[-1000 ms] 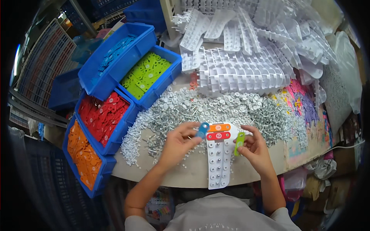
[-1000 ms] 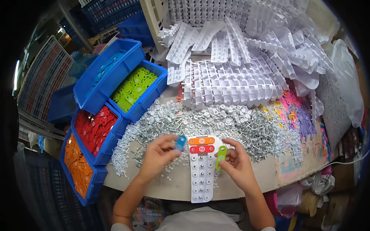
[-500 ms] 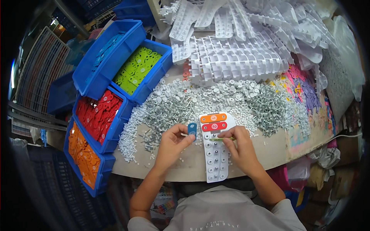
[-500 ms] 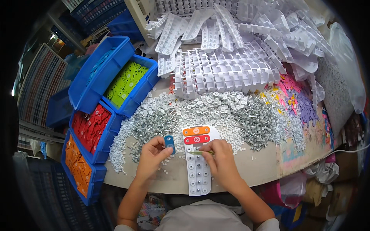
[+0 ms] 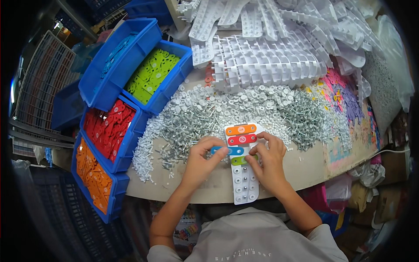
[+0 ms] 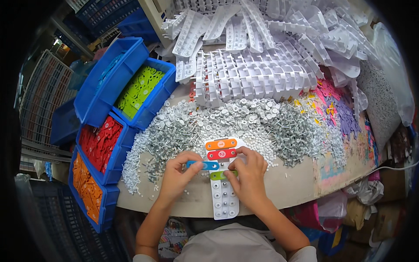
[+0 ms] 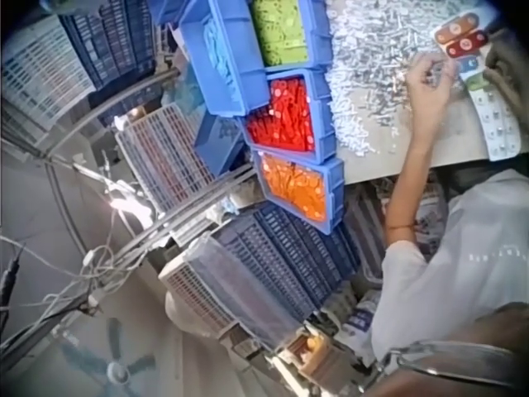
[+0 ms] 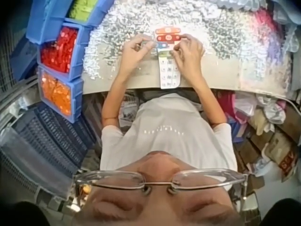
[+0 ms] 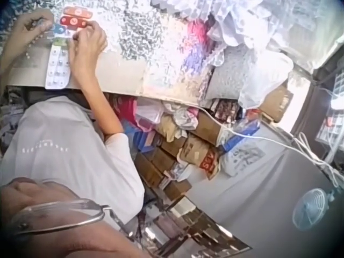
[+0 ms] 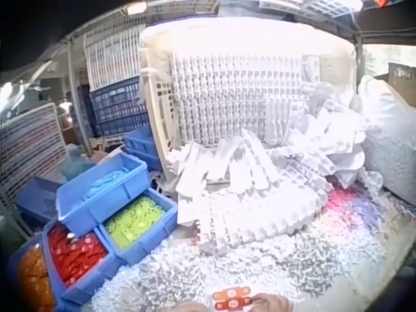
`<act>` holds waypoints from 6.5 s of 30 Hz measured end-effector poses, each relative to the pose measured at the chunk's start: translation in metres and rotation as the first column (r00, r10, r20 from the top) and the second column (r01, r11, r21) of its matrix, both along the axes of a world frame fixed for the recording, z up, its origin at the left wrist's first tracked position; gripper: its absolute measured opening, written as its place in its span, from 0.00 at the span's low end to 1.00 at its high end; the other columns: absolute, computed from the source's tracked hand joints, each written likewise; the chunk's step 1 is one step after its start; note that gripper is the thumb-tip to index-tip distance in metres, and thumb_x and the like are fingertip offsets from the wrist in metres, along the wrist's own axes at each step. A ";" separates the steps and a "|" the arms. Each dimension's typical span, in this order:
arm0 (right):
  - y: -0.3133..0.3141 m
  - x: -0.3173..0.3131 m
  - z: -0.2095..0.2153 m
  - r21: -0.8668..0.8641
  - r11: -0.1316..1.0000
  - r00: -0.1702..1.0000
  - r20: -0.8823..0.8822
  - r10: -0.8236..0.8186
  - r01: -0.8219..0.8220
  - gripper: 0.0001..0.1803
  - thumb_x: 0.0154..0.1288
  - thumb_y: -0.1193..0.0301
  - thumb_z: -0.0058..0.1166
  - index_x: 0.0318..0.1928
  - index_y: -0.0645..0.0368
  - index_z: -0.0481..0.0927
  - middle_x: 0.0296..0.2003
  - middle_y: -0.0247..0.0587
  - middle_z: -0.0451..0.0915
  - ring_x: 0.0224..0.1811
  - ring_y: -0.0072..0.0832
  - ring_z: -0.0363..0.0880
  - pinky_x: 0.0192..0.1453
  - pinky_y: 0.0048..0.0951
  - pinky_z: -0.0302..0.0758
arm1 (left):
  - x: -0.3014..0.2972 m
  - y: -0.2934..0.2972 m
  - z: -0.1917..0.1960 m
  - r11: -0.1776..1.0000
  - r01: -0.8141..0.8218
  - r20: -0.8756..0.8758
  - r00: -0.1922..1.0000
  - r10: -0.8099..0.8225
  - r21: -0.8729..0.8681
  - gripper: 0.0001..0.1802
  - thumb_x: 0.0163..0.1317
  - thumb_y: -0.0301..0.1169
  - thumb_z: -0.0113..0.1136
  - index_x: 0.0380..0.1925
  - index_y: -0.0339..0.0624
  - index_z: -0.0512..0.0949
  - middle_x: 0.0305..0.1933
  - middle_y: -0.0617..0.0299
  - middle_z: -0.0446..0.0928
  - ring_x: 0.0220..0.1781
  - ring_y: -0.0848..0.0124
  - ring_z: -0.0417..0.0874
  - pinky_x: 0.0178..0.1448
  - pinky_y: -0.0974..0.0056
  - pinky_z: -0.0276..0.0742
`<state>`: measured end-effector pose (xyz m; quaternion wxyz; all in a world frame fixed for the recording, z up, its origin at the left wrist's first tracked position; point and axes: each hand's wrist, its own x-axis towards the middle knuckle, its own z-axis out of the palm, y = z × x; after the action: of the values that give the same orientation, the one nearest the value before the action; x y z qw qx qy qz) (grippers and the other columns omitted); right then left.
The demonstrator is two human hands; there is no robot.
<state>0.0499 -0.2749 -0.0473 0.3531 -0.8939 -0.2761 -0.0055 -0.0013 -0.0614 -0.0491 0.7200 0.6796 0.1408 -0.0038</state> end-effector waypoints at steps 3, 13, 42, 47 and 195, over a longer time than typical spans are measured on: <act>0.000 -0.001 -0.003 -0.014 0.999 0.999 -0.005 -0.032 0.032 0.14 0.56 0.70 0.68 0.41 0.55 0.77 0.59 0.46 0.70 0.63 0.46 0.64 0.66 0.47 0.56 | 0.008 -0.007 -0.015 0.878 -0.103 0.323 0.944 -0.062 0.468 0.06 0.63 0.28 0.67 0.36 0.36 0.86 0.30 0.66 0.77 0.37 0.74 0.76 0.43 0.68 0.70; 0.001 -0.004 -0.004 0.025 0.994 0.994 -0.015 -0.108 0.108 0.28 0.54 0.70 0.70 0.54 0.58 0.73 0.60 0.48 0.69 0.65 0.46 0.63 0.68 0.46 0.55 | 0.015 -0.035 -0.017 0.800 -0.016 0.175 0.978 -0.112 0.600 0.05 0.55 0.30 0.71 0.29 0.43 0.84 0.29 0.66 0.75 0.36 0.70 0.73 0.45 0.63 0.64; -0.004 -0.019 0.005 0.146 0.988 0.981 0.178 -0.081 0.056 0.13 0.59 0.69 0.67 0.43 0.55 0.80 0.53 0.42 0.73 0.60 0.42 0.66 0.62 0.45 0.56 | 0.197 0.100 -0.040 0.357 -0.152 0.119 0.986 0.113 0.922 0.16 0.63 0.39 0.63 0.35 0.33 0.84 0.33 0.43 0.84 0.39 0.46 0.86 0.43 0.49 0.80; -0.019 -0.017 0.014 0.113 0.990 0.976 0.192 -0.100 0.080 0.10 0.58 0.71 0.66 0.40 0.55 0.80 0.51 0.40 0.75 0.58 0.42 0.68 0.61 0.43 0.57 | 0.217 0.100 -0.043 0.422 -0.030 -0.045 0.985 0.167 0.906 0.24 0.56 0.48 0.69 0.32 0.34 0.84 0.36 0.44 0.85 0.41 0.48 0.87 0.45 0.49 0.81; -0.223 0.270 -0.018 -0.481 0.788 0.916 0.305 -0.261 0.384 0.11 0.56 0.68 0.64 0.37 0.60 0.87 0.33 0.43 0.87 0.36 0.39 0.86 0.43 0.39 0.79 | -0.080 -0.053 -0.055 0.861 -0.323 0.156 0.946 0.284 0.392 0.08 0.72 0.28 0.55 0.43 0.34 0.78 0.41 0.64 0.76 0.42 0.77 0.73 0.47 0.71 0.70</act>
<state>0.3195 -0.4981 -0.0651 0.0524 -0.9838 -0.1465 -0.0892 -0.0810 -0.1144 -0.1045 0.5576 0.7847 0.2100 0.1711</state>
